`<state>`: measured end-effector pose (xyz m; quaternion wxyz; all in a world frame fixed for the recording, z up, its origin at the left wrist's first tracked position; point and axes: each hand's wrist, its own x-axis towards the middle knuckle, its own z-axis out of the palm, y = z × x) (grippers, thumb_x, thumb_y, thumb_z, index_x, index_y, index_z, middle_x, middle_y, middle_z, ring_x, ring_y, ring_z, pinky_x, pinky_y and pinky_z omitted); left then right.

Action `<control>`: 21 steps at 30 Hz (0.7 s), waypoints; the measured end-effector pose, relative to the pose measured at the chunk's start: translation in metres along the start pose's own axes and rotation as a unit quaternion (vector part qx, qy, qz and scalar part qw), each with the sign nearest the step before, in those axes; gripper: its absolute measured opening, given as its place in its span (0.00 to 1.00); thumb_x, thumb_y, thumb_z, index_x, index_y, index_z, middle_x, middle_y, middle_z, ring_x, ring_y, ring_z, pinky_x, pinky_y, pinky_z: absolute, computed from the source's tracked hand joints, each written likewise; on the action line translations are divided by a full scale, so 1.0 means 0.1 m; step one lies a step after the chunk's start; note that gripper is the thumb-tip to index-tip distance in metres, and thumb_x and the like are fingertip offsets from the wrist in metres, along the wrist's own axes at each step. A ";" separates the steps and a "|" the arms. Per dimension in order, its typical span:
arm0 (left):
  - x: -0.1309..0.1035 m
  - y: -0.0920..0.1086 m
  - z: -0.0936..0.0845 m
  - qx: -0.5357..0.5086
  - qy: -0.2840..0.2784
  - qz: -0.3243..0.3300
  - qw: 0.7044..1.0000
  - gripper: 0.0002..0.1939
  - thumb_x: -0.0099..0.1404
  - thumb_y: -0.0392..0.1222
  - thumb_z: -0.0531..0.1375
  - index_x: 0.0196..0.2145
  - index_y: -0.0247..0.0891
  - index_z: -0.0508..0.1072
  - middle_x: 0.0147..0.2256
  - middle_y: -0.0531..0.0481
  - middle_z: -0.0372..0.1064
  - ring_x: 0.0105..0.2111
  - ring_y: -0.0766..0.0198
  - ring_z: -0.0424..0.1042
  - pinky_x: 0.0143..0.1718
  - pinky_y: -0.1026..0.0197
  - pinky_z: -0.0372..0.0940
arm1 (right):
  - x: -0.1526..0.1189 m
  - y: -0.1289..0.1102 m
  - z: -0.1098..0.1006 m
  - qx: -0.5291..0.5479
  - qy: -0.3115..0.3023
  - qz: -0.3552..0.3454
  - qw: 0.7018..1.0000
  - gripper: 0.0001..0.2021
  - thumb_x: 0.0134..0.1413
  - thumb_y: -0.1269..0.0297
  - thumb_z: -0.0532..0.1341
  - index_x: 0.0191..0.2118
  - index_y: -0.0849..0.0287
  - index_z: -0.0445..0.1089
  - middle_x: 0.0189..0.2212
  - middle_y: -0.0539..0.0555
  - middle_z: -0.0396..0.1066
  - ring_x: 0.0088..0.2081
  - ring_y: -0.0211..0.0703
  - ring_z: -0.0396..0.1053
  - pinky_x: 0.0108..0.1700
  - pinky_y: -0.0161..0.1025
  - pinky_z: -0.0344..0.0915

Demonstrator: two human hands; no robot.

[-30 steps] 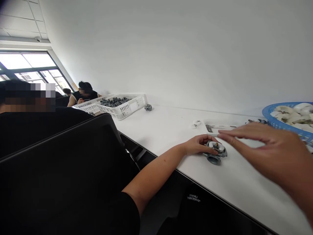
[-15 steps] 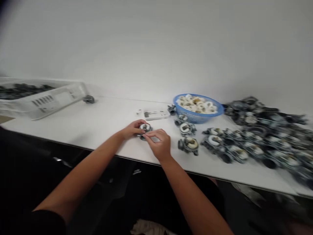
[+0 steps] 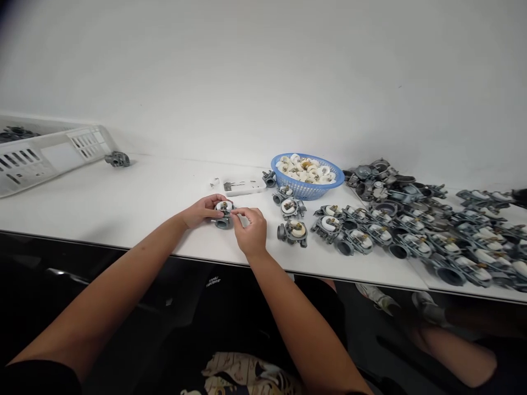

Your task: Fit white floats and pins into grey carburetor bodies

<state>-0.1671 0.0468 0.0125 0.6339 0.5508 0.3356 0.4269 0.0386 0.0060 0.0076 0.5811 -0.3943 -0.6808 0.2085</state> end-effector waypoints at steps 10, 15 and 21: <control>0.00 0.00 0.00 0.001 -0.004 0.006 1.000 0.26 0.50 0.37 0.76 0.45 0.38 0.72 0.41 0.51 0.72 0.34 0.66 0.74 0.35 0.63 0.68 | 0.00 0.04 0.03 0.018 -0.007 0.029 0.999 0.02 0.57 0.63 0.65 0.35 0.53 0.76 0.35 0.49 0.79 0.41 0.47 0.75 0.48 0.43 0.68; 0.00 0.00 -0.01 0.001 -0.004 -0.001 1.000 0.26 0.51 0.37 0.76 0.46 0.37 0.73 0.40 0.50 0.72 0.32 0.67 0.73 0.33 0.64 0.68 | 0.00 0.05 0.04 0.033 -0.008 0.037 0.999 0.03 0.57 0.61 0.65 0.35 0.54 0.75 0.35 0.50 0.80 0.40 0.47 0.75 0.47 0.43 0.67; 0.02 -0.03 -0.04 0.004 -0.008 -0.005 1.000 0.26 0.53 0.39 0.76 0.48 0.37 0.72 0.39 0.48 0.74 0.32 0.66 0.74 0.32 0.63 0.68 | 0.01 0.04 0.05 0.044 -0.003 0.043 0.998 0.04 0.56 0.61 0.65 0.34 0.54 0.74 0.33 0.50 0.79 0.38 0.46 0.75 0.45 0.42 0.67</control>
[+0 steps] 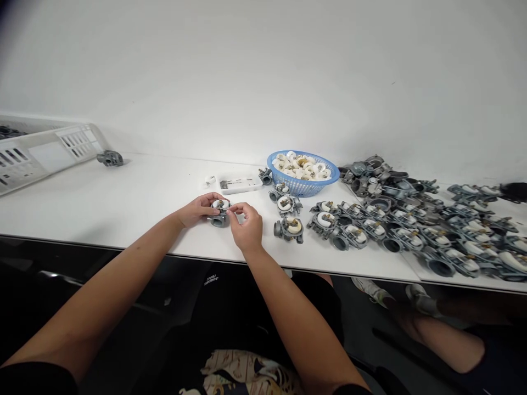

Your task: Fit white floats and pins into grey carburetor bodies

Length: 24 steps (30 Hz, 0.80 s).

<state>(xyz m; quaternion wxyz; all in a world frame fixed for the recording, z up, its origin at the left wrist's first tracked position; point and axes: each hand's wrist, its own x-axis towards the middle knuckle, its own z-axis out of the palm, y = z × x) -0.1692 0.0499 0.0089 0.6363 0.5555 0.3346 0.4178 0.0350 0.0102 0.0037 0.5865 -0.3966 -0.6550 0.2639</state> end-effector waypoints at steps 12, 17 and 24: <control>0.00 0.02 0.04 -0.012 0.011 -0.001 1.000 0.26 0.50 0.38 0.77 0.45 0.37 0.74 0.37 0.51 0.73 0.30 0.68 0.73 0.31 0.64 0.66 | 0.00 -0.05 0.00 0.005 -0.007 0.017 1.000 0.06 0.55 0.59 0.65 0.32 0.54 0.73 0.31 0.50 0.77 0.35 0.45 0.74 0.41 0.40 0.67; -0.01 0.02 0.04 -0.015 0.009 -0.002 1.000 0.27 0.50 0.37 0.76 0.46 0.37 0.74 0.37 0.52 0.72 0.30 0.68 0.73 0.31 0.64 0.67 | 0.00 -0.05 -0.01 0.006 -0.016 0.015 1.000 0.05 0.55 0.59 0.65 0.32 0.54 0.73 0.32 0.50 0.78 0.37 0.45 0.74 0.42 0.40 0.67; 0.00 0.02 0.04 -0.020 0.011 -0.003 1.000 0.27 0.49 0.37 0.76 0.46 0.37 0.73 0.38 0.51 0.72 0.31 0.67 0.74 0.31 0.64 0.68 | 0.00 -0.05 -0.01 0.010 -0.023 0.032 0.999 0.07 0.55 0.58 0.65 0.32 0.55 0.72 0.32 0.51 0.78 0.36 0.45 0.74 0.39 0.40 0.66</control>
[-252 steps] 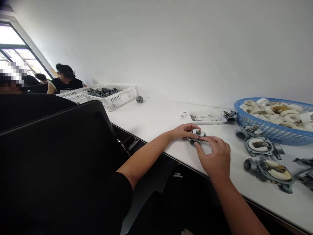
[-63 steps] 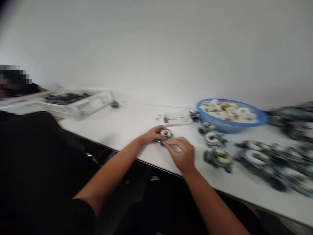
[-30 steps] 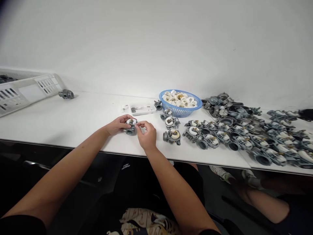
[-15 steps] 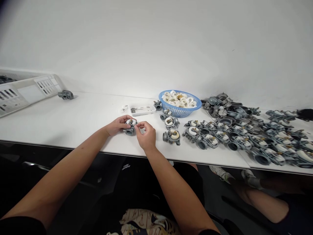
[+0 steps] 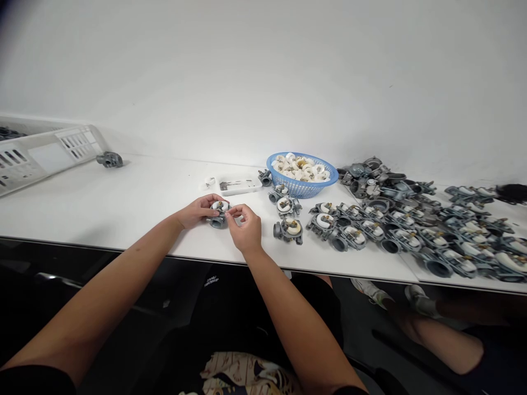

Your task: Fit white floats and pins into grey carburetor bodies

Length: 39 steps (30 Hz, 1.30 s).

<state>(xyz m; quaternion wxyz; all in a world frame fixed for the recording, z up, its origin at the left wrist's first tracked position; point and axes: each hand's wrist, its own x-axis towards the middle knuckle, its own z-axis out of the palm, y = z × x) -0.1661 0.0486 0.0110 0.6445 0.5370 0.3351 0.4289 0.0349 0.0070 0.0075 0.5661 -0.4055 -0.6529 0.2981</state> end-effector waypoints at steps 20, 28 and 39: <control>0.00 -0.02 -0.04 0.013 -0.010 -0.003 1.000 0.26 0.52 0.38 0.76 0.47 0.37 0.74 0.38 0.50 0.73 0.32 0.66 0.74 0.33 0.63 0.67 | 0.01 0.03 0.03 -0.005 0.021 -0.008 1.000 0.06 0.55 0.59 0.65 0.34 0.54 0.71 0.32 0.50 0.77 0.34 0.44 0.73 0.40 0.40 0.67; -0.02 0.02 0.00 0.005 -0.007 -0.006 1.000 0.26 0.51 0.38 0.76 0.46 0.37 0.73 0.39 0.50 0.73 0.31 0.66 0.74 0.32 0.63 0.68 | 0.01 0.03 0.03 -0.020 0.009 -0.026 0.999 0.05 0.56 0.59 0.64 0.34 0.53 0.71 0.32 0.50 0.77 0.36 0.45 0.74 0.43 0.42 0.69; -0.02 0.04 0.02 0.001 -0.003 -0.001 1.000 0.25 0.51 0.36 0.75 0.46 0.37 0.73 0.38 0.50 0.73 0.30 0.67 0.74 0.30 0.65 0.68 | 0.00 0.02 0.05 -0.052 0.018 -0.054 0.997 0.04 0.57 0.60 0.63 0.35 0.52 0.69 0.33 0.50 0.77 0.35 0.46 0.74 0.45 0.44 0.70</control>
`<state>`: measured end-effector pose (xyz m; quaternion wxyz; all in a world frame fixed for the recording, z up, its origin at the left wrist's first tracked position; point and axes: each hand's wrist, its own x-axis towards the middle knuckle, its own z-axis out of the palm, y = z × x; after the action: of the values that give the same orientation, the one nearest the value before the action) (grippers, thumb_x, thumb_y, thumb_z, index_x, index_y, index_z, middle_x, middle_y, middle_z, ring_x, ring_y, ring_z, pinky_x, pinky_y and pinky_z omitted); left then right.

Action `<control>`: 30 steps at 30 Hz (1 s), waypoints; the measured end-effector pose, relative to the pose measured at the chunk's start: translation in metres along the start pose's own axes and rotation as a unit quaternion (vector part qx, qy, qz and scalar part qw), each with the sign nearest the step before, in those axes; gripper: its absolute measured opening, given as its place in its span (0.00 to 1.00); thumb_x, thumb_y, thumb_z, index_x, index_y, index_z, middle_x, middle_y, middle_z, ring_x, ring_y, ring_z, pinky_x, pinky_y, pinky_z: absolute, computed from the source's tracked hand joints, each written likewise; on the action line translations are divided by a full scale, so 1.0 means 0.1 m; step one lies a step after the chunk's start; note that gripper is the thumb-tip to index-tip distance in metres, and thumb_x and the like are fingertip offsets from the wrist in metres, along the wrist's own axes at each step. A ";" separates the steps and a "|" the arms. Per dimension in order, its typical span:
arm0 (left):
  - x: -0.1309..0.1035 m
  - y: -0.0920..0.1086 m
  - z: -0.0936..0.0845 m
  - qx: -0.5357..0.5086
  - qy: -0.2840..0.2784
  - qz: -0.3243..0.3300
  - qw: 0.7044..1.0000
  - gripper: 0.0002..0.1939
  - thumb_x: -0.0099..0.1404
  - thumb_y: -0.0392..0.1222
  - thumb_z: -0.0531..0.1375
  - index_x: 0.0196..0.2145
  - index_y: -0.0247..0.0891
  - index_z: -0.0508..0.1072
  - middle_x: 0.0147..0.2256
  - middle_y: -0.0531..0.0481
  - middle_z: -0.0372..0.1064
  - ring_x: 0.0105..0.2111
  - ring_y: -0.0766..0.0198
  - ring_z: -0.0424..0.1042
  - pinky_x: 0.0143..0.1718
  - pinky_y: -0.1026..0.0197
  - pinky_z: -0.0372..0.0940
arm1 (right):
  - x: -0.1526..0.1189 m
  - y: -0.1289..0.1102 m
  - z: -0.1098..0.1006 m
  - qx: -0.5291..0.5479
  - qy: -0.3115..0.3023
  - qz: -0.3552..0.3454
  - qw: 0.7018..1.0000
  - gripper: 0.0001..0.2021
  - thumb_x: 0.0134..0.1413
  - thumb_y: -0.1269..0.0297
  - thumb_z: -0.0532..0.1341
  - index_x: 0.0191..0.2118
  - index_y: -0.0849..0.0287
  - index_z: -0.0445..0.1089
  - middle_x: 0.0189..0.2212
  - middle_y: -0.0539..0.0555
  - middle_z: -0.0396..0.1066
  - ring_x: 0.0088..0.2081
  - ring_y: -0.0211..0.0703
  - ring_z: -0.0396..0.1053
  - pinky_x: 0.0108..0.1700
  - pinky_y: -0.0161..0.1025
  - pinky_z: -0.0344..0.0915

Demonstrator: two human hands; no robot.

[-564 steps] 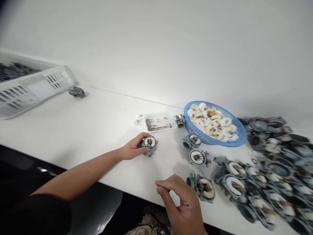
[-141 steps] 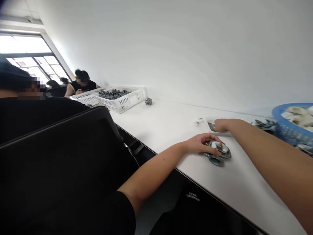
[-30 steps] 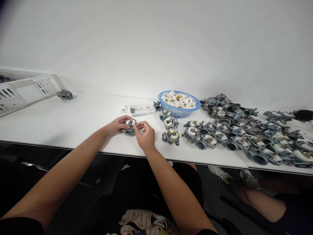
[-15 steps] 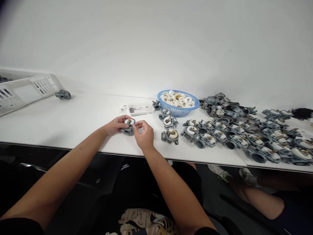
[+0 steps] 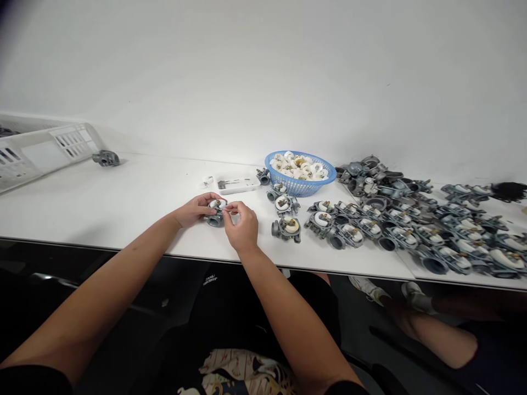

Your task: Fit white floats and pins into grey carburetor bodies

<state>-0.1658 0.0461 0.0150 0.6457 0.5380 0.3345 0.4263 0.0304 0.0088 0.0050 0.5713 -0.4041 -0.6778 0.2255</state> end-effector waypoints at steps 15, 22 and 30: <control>-0.01 0.00 -0.04 0.031 -0.001 0.010 0.999 0.25 0.52 0.39 0.75 0.45 0.37 0.73 0.37 0.51 0.72 0.30 0.68 0.72 0.31 0.64 0.66 | 0.01 -0.03 0.00 -0.041 0.027 -0.042 0.998 0.02 0.57 0.66 0.63 0.35 0.52 0.68 0.36 0.51 0.78 0.44 0.50 0.73 0.53 0.49 0.66; -0.02 0.01 -0.05 0.044 -0.005 0.013 0.999 0.24 0.53 0.40 0.75 0.45 0.38 0.73 0.39 0.51 0.68 0.29 0.70 0.70 0.29 0.66 0.63 | 0.00 0.01 0.01 -0.009 0.025 -0.020 0.999 0.03 0.57 0.65 0.63 0.36 0.52 0.67 0.35 0.51 0.76 0.42 0.48 0.71 0.51 0.47 0.66; 0.00 -0.04 -0.03 0.053 0.004 0.037 0.998 0.24 0.52 0.40 0.74 0.45 0.40 0.70 0.35 0.54 0.67 0.28 0.71 0.67 0.27 0.67 0.60 | 0.01 0.00 0.01 -0.009 0.022 -0.025 0.999 0.03 0.57 0.65 0.63 0.35 0.53 0.67 0.35 0.50 0.75 0.41 0.47 0.70 0.50 0.46 0.66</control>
<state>-0.1674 0.0472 0.0102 0.5988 0.5819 0.3391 0.4335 0.0290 0.0095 0.0050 0.5882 -0.3967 -0.6769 0.1960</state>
